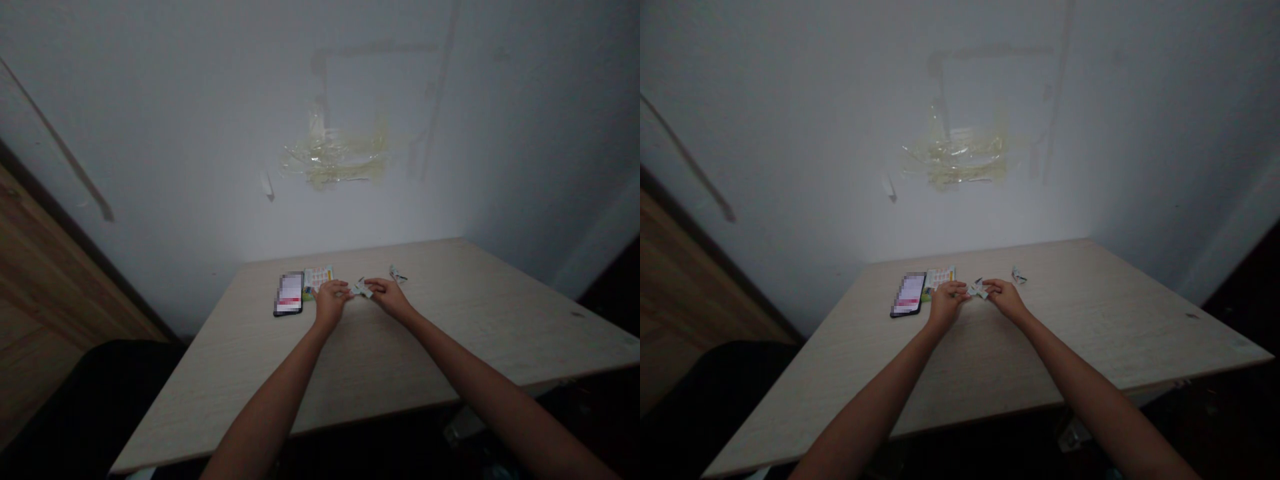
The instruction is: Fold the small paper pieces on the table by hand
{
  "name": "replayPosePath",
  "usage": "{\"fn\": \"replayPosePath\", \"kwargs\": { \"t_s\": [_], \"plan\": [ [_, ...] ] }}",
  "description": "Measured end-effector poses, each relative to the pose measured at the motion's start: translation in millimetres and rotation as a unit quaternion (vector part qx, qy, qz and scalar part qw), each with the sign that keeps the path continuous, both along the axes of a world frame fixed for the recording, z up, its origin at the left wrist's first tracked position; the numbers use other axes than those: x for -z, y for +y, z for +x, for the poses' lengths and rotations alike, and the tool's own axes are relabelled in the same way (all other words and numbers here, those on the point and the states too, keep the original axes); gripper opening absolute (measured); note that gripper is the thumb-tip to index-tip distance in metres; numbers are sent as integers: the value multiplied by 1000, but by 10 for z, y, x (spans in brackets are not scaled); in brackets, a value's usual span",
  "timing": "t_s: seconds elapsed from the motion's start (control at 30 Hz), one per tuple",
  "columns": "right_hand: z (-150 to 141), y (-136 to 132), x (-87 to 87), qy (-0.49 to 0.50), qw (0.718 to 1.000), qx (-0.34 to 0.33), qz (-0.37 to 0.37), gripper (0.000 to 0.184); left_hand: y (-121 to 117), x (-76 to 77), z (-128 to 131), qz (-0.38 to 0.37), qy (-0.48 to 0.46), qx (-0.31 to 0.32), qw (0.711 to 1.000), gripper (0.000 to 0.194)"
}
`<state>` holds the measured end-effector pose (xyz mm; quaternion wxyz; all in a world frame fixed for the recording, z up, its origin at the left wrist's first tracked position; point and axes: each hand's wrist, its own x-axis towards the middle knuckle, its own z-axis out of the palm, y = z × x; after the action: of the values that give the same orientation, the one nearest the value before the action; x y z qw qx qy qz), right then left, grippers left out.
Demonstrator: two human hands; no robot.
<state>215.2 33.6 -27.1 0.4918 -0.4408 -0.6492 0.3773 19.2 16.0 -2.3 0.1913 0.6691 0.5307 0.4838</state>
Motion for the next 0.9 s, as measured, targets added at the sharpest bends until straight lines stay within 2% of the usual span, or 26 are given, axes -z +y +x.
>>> {"fn": "replayPosePath", "kwargs": {
  "t_s": [0.2, 0.4, 0.6, 0.9],
  "plan": [
    [-25, -26, 11, 17, 1000, -12, -11, 53, 2, 0, 12, -2, 10, -12, 1000, 5],
    [-17, -30, -34, 2, 1000, -23, 11, 38, -41, 0, 48, -10, 15, -22, 1000, 6],
    [-12, -16, -50, 72, 997, 21, -13, 43, -79, -38, 59, -41, 29, -27, 998, 5],
    [9, -14, -77, 46, 999, 23, -3, 38, -97, -76, 51, -81, 52, -21, 995, 4]
  ]
}}
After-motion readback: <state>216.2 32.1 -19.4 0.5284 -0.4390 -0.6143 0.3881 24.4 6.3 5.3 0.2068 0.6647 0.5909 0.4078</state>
